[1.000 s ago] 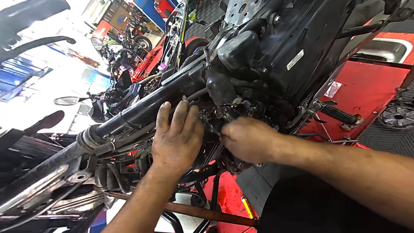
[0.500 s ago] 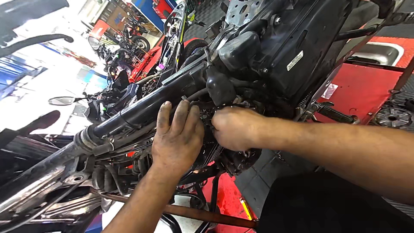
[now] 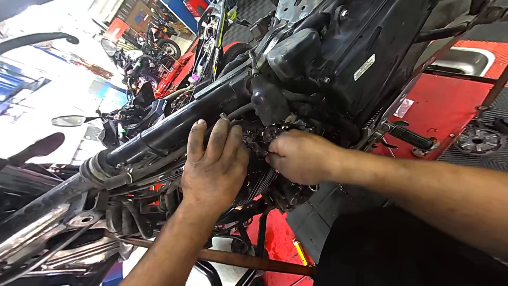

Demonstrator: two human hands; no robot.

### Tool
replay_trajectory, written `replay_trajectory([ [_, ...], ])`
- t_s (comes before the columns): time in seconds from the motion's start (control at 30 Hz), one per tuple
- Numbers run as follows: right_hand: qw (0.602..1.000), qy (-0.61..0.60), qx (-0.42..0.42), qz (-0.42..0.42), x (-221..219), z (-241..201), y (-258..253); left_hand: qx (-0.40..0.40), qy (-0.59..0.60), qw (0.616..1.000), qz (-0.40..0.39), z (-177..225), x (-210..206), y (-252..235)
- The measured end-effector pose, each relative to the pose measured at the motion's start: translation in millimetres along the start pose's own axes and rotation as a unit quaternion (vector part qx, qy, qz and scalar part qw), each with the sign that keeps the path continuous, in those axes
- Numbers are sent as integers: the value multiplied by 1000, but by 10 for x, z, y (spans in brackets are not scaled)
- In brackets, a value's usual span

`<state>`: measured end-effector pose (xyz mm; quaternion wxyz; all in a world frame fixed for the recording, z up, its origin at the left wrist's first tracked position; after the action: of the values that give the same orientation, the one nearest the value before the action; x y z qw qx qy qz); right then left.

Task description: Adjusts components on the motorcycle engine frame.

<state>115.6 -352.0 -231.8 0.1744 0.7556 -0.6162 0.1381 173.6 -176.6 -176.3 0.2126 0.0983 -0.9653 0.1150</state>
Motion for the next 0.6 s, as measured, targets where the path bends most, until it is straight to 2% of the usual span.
replay_trajectory([
  [0.33, 987, 147, -14, -69, 298, -465, -78, 12, -6, 1000, 8, 9, -3, -8],
  [0.47, 985, 144, -38, -91, 350, -596, -192, 21, -5, 1000, 16, 10, -18, 4],
  [0.6, 984, 171, -1, -56, 180, -482, -96, 19, 3, 1000, 7, 4, -12, -2],
])
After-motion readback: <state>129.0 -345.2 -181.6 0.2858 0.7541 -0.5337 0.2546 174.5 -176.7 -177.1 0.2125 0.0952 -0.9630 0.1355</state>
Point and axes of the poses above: each hand's wrist, its own y-axis away from the middle knuckle, its own x-axis out of the back of the hand, z = x × y, the point moved 2 cm from there along -y, towards the middle knuckle, and after that the axes turned 11 degrees about -y, right-handed, at the moved point
